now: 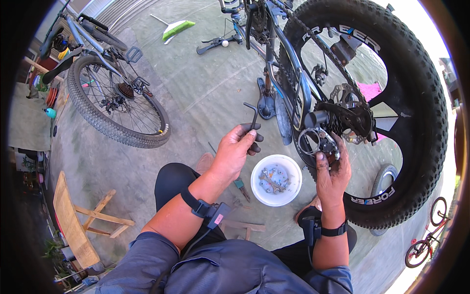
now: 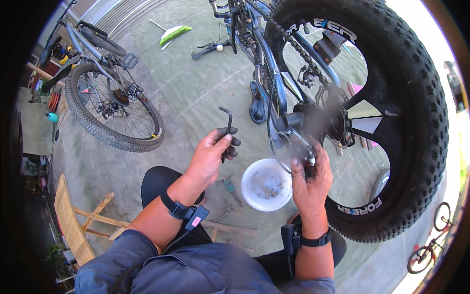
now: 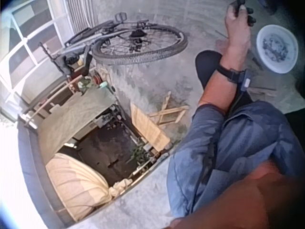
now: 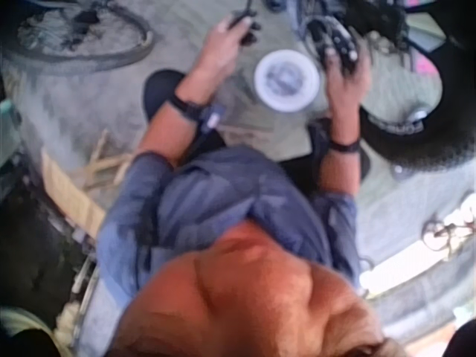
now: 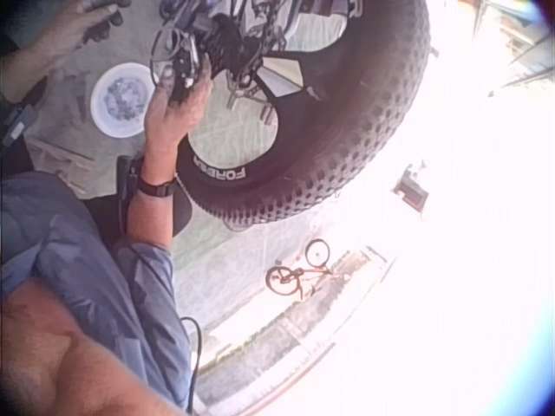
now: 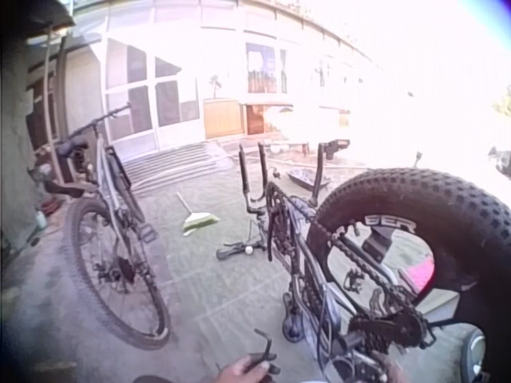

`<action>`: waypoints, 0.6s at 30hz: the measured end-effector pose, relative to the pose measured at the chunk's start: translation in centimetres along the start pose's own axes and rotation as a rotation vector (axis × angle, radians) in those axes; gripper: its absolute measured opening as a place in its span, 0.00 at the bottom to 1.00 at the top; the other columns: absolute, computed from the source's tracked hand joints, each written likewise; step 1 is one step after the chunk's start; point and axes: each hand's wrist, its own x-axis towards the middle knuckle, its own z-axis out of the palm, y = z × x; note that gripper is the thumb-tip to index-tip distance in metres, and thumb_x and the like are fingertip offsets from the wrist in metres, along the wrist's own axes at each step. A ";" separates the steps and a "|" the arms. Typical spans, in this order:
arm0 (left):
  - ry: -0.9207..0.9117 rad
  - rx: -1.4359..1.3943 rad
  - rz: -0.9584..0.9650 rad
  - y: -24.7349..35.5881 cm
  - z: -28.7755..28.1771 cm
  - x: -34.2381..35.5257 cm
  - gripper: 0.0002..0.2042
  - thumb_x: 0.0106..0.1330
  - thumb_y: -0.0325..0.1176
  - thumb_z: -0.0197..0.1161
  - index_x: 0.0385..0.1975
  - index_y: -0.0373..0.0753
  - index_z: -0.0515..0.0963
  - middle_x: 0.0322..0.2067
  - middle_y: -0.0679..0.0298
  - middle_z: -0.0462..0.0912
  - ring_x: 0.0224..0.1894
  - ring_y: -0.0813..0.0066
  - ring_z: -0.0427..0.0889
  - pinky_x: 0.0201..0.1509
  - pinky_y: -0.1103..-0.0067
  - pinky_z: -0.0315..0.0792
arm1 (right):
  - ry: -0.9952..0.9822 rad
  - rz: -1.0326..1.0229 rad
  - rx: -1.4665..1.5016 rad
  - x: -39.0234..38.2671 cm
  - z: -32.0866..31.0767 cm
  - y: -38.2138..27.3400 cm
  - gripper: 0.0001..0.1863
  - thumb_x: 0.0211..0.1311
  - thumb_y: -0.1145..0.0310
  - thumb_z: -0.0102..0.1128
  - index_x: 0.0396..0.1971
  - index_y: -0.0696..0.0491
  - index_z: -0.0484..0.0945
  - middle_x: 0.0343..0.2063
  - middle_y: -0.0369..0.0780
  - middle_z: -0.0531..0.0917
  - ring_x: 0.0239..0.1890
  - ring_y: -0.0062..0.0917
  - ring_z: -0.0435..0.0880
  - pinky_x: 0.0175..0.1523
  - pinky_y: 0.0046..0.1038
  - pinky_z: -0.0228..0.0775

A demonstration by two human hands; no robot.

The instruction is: The person removes a bicycle derailleur using an Allen key and then uses a wrench to work on the rear wheel gear assembly.

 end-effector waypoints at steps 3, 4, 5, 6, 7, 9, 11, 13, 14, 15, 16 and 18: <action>0.002 -0.003 -0.002 0.0 0.0 0.0 0.11 0.68 0.33 0.54 0.47 0.38 0.74 0.33 0.65 0.80 0.29 0.81 0.76 0.33 0.84 0.67 | -0.009 -0.003 -0.006 0.0 0.0 -0.1 0.23 0.58 0.74 0.61 0.53 0.62 0.68 0.44 0.44 0.76 0.38 0.24 0.79 0.39 0.23 0.74; 0.002 -0.005 -0.002 0.0 0.1 0.0 0.11 0.68 0.33 0.54 0.47 0.38 0.74 0.33 0.65 0.80 0.29 0.81 0.76 0.33 0.84 0.67 | -0.012 -0.005 -0.011 0.0 -0.1 -0.1 0.23 0.58 0.74 0.60 0.53 0.62 0.68 0.44 0.44 0.76 0.38 0.24 0.79 0.39 0.23 0.75; 0.000 0.001 -0.001 0.0 0.1 0.0 0.11 0.68 0.33 0.54 0.47 0.38 0.74 0.34 0.66 0.80 0.29 0.82 0.76 0.33 0.84 0.67 | -0.012 -0.004 -0.007 0.0 -0.1 -0.1 0.23 0.58 0.74 0.60 0.53 0.62 0.68 0.45 0.44 0.76 0.39 0.24 0.79 0.40 0.24 0.75; -0.002 0.008 -0.001 -0.1 0.0 0.0 0.11 0.69 0.33 0.53 0.47 0.39 0.74 0.34 0.66 0.80 0.29 0.82 0.76 0.33 0.84 0.67 | -0.011 -0.002 -0.002 0.0 -0.1 0.0 0.23 0.58 0.74 0.60 0.53 0.62 0.68 0.45 0.44 0.76 0.39 0.24 0.79 0.40 0.24 0.75; -0.004 0.016 -0.001 -0.1 0.0 0.1 0.11 0.69 0.34 0.53 0.48 0.39 0.74 0.34 0.67 0.80 0.29 0.83 0.75 0.34 0.84 0.67 | -0.011 -0.001 0.002 0.0 0.0 0.0 0.23 0.58 0.74 0.60 0.53 0.62 0.68 0.45 0.44 0.75 0.39 0.24 0.79 0.40 0.24 0.75; -0.004 0.013 0.001 -0.1 0.0 0.0 0.11 0.69 0.34 0.53 0.47 0.39 0.74 0.34 0.67 0.80 0.29 0.83 0.75 0.34 0.84 0.67 | -0.015 0.013 0.018 0.0 0.0 0.0 0.23 0.58 0.74 0.60 0.54 0.62 0.67 0.46 0.44 0.75 0.39 0.24 0.79 0.40 0.24 0.75; -0.003 0.014 0.001 0.0 0.1 0.0 0.11 0.69 0.33 0.53 0.47 0.39 0.74 0.34 0.67 0.80 0.29 0.83 0.76 0.33 0.84 0.67 | -0.018 0.030 0.030 0.0 -0.1 0.0 0.24 0.58 0.75 0.60 0.54 0.62 0.67 0.46 0.44 0.75 0.39 0.24 0.79 0.40 0.23 0.75; 0.004 0.023 -0.002 0.0 0.1 0.0 0.11 0.69 0.33 0.53 0.47 0.39 0.74 0.34 0.67 0.80 0.29 0.83 0.76 0.33 0.84 0.67 | -0.022 0.052 0.043 -0.1 -0.1 -0.1 0.24 0.58 0.75 0.60 0.54 0.62 0.67 0.47 0.44 0.75 0.39 0.23 0.78 0.40 0.23 0.75; 0.005 0.022 -0.001 0.0 0.1 0.0 0.11 0.69 0.33 0.53 0.47 0.39 0.74 0.34 0.67 0.80 0.29 0.83 0.76 0.33 0.84 0.67 | -0.021 0.039 0.040 -0.1 0.0 -0.1 0.24 0.58 0.75 0.60 0.54 0.62 0.67 0.47 0.44 0.75 0.39 0.23 0.78 0.40 0.23 0.75; 0.006 0.022 -0.001 0.0 0.0 0.0 0.11 0.69 0.33 0.53 0.47 0.39 0.74 0.34 0.67 0.80 0.29 0.83 0.76 0.33 0.84 0.67 | -0.019 0.027 0.036 0.0 0.0 -0.1 0.24 0.58 0.75 0.60 0.54 0.62 0.67 0.47 0.44 0.75 0.39 0.23 0.78 0.39 0.23 0.75; 0.008 0.022 -0.001 -0.1 0.0 0.0 0.11 0.69 0.33 0.53 0.47 0.39 0.74 0.34 0.67 0.80 0.29 0.83 0.76 0.33 0.84 0.67 | -0.017 0.015 0.032 0.0 0.0 -0.1 0.24 0.58 0.75 0.60 0.54 0.62 0.67 0.47 0.44 0.75 0.39 0.23 0.78 0.39 0.23 0.75; 0.008 0.015 -0.001 0.0 0.1 0.0 0.11 0.69 0.34 0.54 0.46 0.39 0.74 0.33 0.66 0.80 0.29 0.82 0.76 0.33 0.84 0.67 | -0.018 0.003 0.026 0.0 0.0 -0.1 0.24 0.58 0.75 0.60 0.54 0.62 0.67 0.47 0.44 0.75 0.39 0.23 0.78 0.39 0.23 0.74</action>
